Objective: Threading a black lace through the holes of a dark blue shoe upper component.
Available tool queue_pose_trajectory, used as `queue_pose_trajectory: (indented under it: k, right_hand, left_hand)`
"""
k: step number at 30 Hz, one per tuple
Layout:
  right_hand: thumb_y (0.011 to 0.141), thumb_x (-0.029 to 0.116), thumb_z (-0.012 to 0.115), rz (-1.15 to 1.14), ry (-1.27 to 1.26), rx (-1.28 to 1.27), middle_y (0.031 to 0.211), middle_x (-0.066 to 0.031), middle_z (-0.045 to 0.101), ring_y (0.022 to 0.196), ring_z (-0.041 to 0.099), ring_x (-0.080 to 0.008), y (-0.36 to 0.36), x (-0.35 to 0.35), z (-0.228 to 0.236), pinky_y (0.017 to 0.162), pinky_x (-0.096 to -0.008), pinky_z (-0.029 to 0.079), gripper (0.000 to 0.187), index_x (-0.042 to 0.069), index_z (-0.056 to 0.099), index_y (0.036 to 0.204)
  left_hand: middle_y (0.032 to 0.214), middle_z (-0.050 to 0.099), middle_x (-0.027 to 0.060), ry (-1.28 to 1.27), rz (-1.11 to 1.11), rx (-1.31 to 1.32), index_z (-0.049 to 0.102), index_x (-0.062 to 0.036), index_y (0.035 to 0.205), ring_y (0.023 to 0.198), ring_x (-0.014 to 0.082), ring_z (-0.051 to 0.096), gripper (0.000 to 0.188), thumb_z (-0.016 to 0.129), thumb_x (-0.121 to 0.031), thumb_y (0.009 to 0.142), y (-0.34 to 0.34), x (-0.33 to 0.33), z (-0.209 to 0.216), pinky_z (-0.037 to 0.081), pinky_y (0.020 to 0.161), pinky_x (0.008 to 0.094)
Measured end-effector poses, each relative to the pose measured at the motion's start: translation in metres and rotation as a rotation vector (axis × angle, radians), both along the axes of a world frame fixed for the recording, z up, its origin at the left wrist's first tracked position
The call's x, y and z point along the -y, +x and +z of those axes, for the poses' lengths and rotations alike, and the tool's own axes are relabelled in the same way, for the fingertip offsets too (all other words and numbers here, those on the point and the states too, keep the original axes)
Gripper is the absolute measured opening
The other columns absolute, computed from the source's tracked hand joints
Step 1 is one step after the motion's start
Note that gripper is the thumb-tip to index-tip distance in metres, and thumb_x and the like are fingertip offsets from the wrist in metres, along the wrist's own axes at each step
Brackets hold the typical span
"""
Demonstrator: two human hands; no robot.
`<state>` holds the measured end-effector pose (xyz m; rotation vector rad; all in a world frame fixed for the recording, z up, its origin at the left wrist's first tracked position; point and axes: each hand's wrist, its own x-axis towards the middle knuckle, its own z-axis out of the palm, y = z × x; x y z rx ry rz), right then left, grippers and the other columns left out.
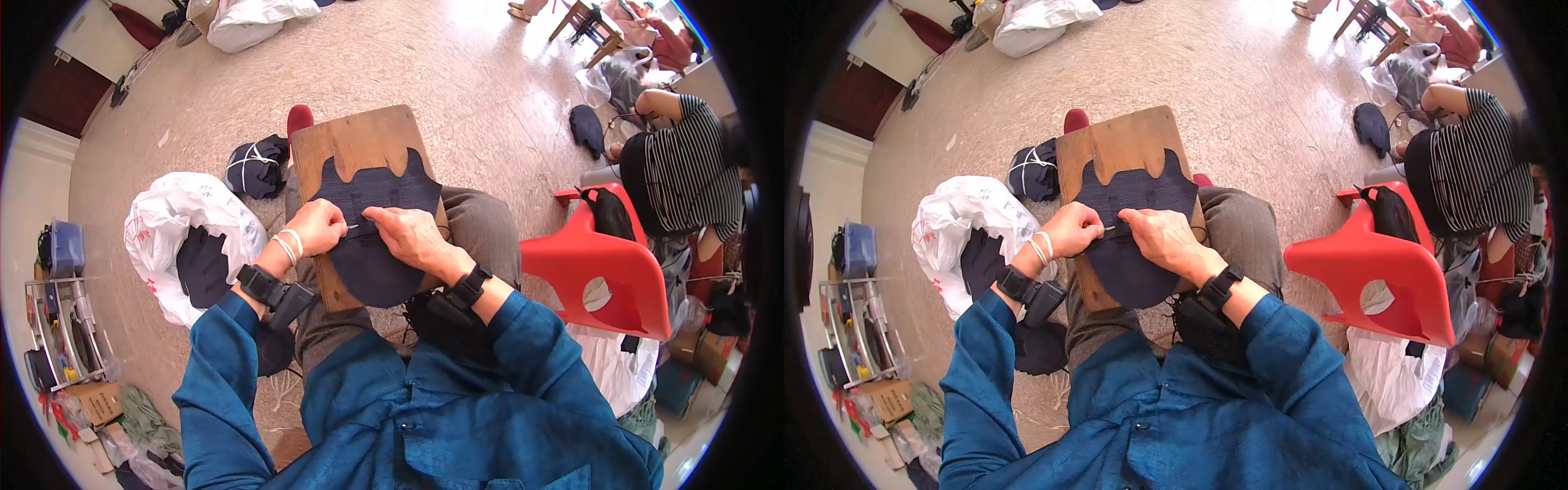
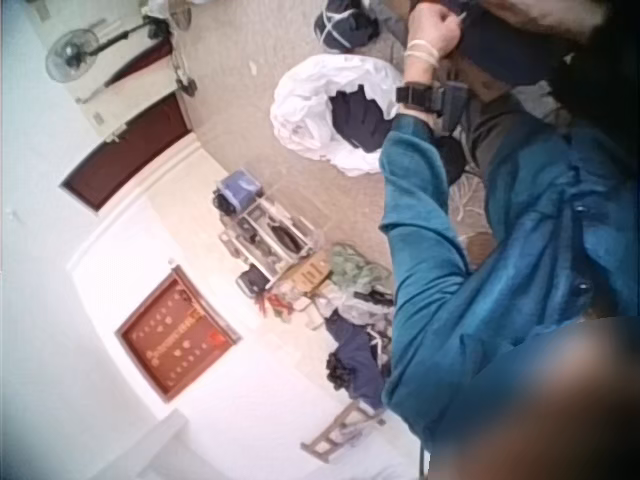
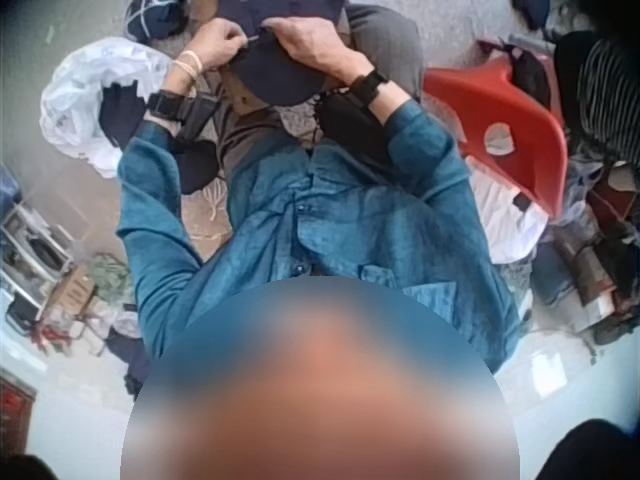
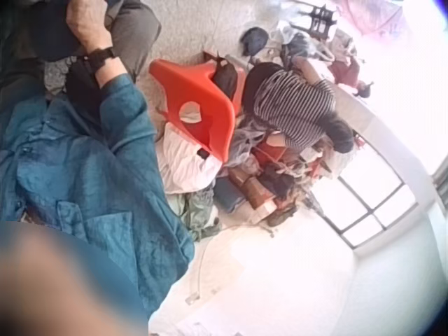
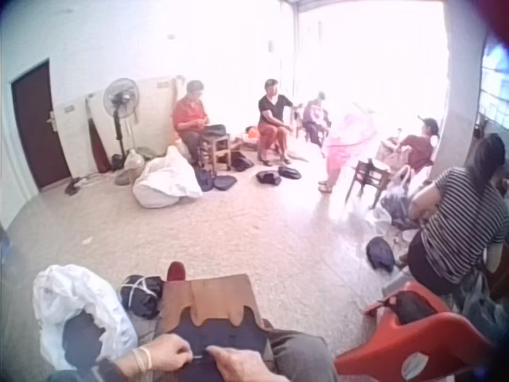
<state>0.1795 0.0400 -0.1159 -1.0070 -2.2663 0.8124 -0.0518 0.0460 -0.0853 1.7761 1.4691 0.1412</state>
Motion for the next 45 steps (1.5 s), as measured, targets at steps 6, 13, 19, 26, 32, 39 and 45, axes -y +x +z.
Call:
queue_pose_trajectory:
  k: [6, 13, 19, 26, 32, 39, 45]
  right_hand:
    - [0.089, 0.007, 0.058, -0.026, 0.079, -0.036, 0.093, -0.0165, 0.071, 0.085, 0.070, -0.0361, -0.001, -0.001, -0.005, 0.072, -0.0447, 0.056, 0.028, 0.006, 0.063, 0.116]
    - [0.088, 0.008, 0.057, 0.005, 0.102, -0.036, 0.094, -0.0170, 0.072, 0.086, 0.070, -0.0358, 0.001, -0.001, -0.004, 0.072, -0.0445, 0.056, 0.027, 0.006, 0.065, 0.115]
    - [0.089, 0.009, 0.056, 0.016, 0.115, -0.045, 0.094, -0.0180, 0.071, 0.086, 0.070, -0.0365, 0.001, 0.001, -0.003, 0.073, -0.0451, 0.056, 0.027, 0.006, 0.065, 0.114]
    - [0.093, 0.010, 0.055, -0.010, 0.009, 0.019, 0.095, -0.0190, 0.070, 0.090, 0.068, -0.0382, 0.001, -0.002, -0.005, 0.076, -0.0463, 0.055, 0.021, 0.005, 0.058, 0.114]
    - [0.094, 0.008, 0.051, -0.049, -0.060, -0.083, 0.091, -0.0194, 0.069, 0.088, 0.067, -0.0406, 0.003, -0.002, -0.008, 0.076, -0.0489, 0.053, 0.013, 0.006, 0.055, 0.106]
    - [0.094, 0.008, 0.052, -0.042, -0.022, -0.115, 0.092, -0.0199, 0.067, 0.091, 0.066, -0.0410, 0.002, 0.000, -0.011, 0.077, -0.0485, 0.053, 0.012, 0.006, 0.055, 0.105]
    - [0.091, 0.005, 0.056, -0.275, 0.106, -0.138, 0.093, -0.0206, 0.066, 0.089, 0.066, -0.0399, 0.015, 0.008, 0.013, 0.075, -0.0481, 0.054, 0.012, 0.005, 0.057, 0.103]
  left_hand:
    - [0.079, 0.067, 0.0148, 0.505, -0.161, -0.128, 0.068, -0.0024, 0.081, 0.078, 0.0290, 0.069, 0.006, 0.065, -0.008, 0.081, 0.013, 0.021, -0.005, 0.055, 0.068, 0.0389]
    - [0.084, 0.066, 0.0212, 0.385, -0.159, -0.313, 0.067, -0.0004, 0.082, 0.085, 0.0362, 0.068, 0.011, 0.063, -0.011, 0.081, 0.022, 0.017, 0.001, 0.055, 0.075, 0.0466]
    - [0.086, 0.068, 0.0189, 0.307, -0.032, -0.224, 0.067, -0.0022, 0.083, 0.086, 0.0371, 0.067, 0.013, 0.064, -0.015, 0.085, 0.027, 0.022, -0.003, 0.053, 0.077, 0.0467]
    - [0.082, 0.065, 0.0172, 0.580, -0.030, -0.213, 0.061, -0.0023, 0.080, 0.082, 0.0379, 0.065, 0.011, 0.066, -0.011, 0.085, 0.033, 0.036, 0.001, 0.052, 0.074, 0.0448]
    - [0.079, 0.064, 0.0156, 0.521, 0.042, -0.137, 0.060, -0.0011, 0.081, 0.078, 0.0344, 0.064, 0.011, 0.069, -0.008, 0.082, 0.022, 0.036, -0.004, 0.051, 0.072, 0.0411]
    - [0.086, 0.062, 0.0136, 0.346, 0.212, 0.049, 0.065, -0.0042, 0.090, 0.089, 0.0337, 0.063, 0.013, 0.071, -0.011, 0.081, 0.031, 0.035, -0.007, 0.049, 0.077, 0.0437]
    - [0.099, 0.063, 0.0126, 0.734, 0.130, 0.163, 0.065, -0.0011, 0.094, 0.097, 0.0334, 0.060, 0.017, 0.072, -0.005, 0.079, 0.052, 0.053, -0.010, 0.048, 0.088, 0.0394]
